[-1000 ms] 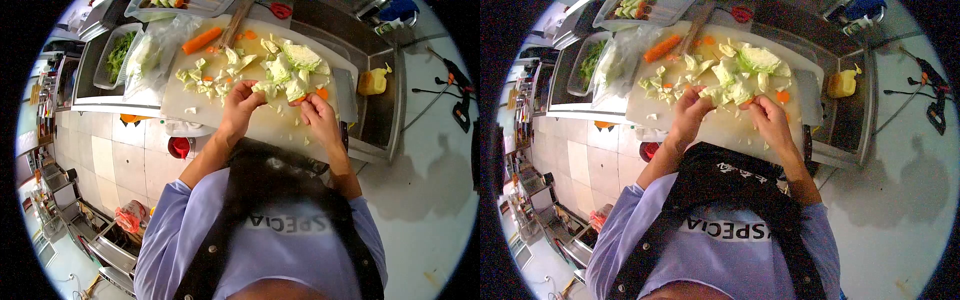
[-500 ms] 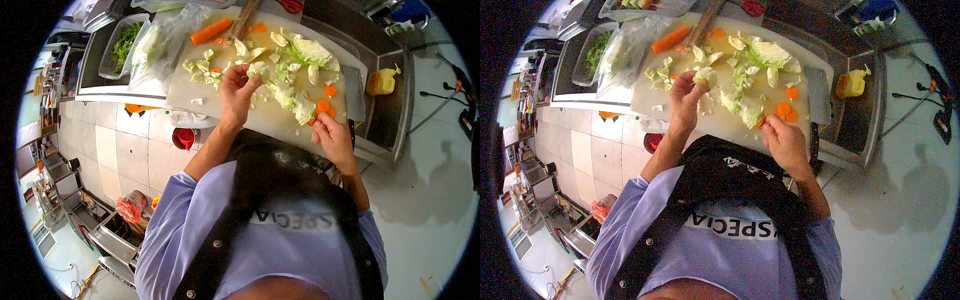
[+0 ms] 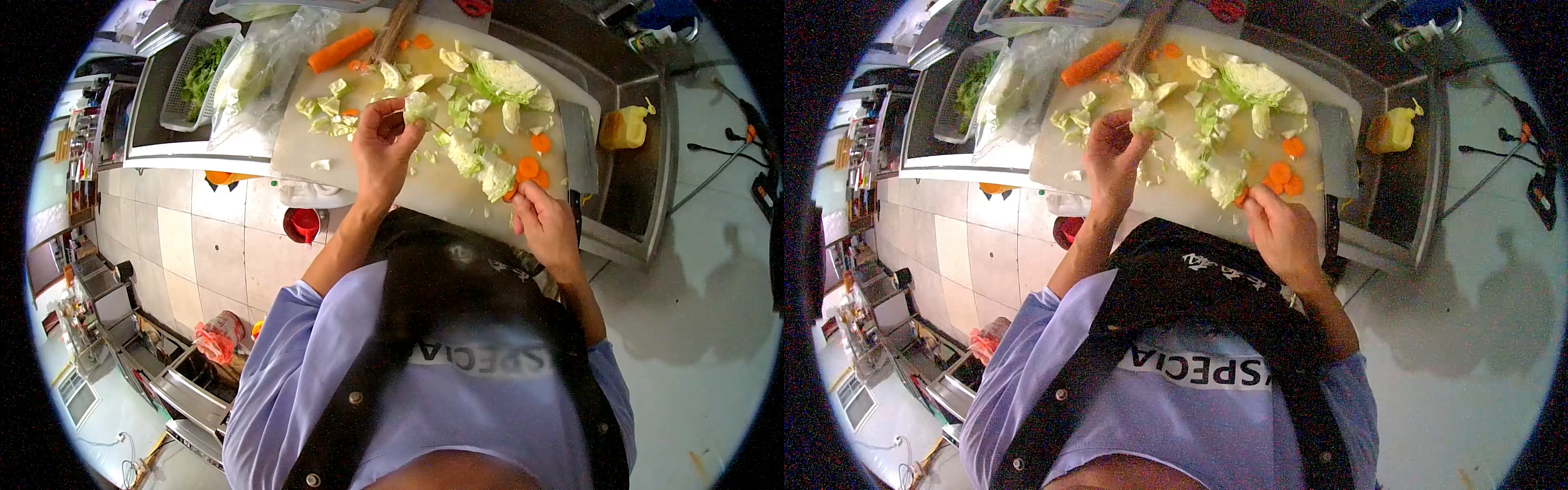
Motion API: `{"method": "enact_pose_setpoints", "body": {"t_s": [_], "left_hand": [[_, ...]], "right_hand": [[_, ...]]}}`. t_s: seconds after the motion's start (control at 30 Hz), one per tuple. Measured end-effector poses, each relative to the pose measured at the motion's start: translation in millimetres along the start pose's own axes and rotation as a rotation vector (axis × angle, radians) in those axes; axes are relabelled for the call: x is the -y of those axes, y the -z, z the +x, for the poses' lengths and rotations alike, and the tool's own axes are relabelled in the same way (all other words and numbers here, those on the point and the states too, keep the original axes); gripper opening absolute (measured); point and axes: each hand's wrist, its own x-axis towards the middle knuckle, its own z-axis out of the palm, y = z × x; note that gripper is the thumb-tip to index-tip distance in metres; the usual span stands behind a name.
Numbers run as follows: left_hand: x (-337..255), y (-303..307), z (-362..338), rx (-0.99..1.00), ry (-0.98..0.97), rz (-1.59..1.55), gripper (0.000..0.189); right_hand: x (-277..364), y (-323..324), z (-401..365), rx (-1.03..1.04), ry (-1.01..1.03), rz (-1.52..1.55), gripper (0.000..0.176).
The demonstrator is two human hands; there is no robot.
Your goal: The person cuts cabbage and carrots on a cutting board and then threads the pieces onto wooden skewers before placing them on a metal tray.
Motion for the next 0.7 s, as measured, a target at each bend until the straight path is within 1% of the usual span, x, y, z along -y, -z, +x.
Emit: {"method": "enact_pose_setpoints", "body": {"t_s": [0.13,0.23,0.33,0.43,0.53,0.63,0.7], "left_hand": [[3.5,2.7,0.5,0.024,-0.058,0.065,0.034],[3.1,-0.1,-2.6,0.042,-0.069,0.056,0.032],[7.4,2.8,-2.7,0.026,-0.232,0.287,0.033],[2.7,0.7,-6.6,0.009,-0.356,0.458,0.034],[4.5,0.8,-11.7,-0.009,-0.360,0.419,0.033],[1.5,0.1,-17.1,-0.036,-0.413,0.508,0.034],[0.6,0.6,-20.6,-0.024,-0.392,0.487,0.033]], "right_hand": [[0.3,-1.2,0.4,0.007,-0.011,0.001,0.017],[-2.6,-2.9,-0.2,-0.002,0.007,-0.010,0.016],[1.1,-5.2,-2.9,-0.032,-0.011,-0.084,0.015],[-1.5,-7.1,-3.3,-0.012,0.002,-0.015,0.016],[12.5,-5.9,-5.0,0.028,-0.090,0.114,0.016],[20.8,-12.1,-8.0,0.040,-0.132,0.193,0.016],[18.3,-18.5,-8.6,0.018,-0.117,0.231,0.015]]}}
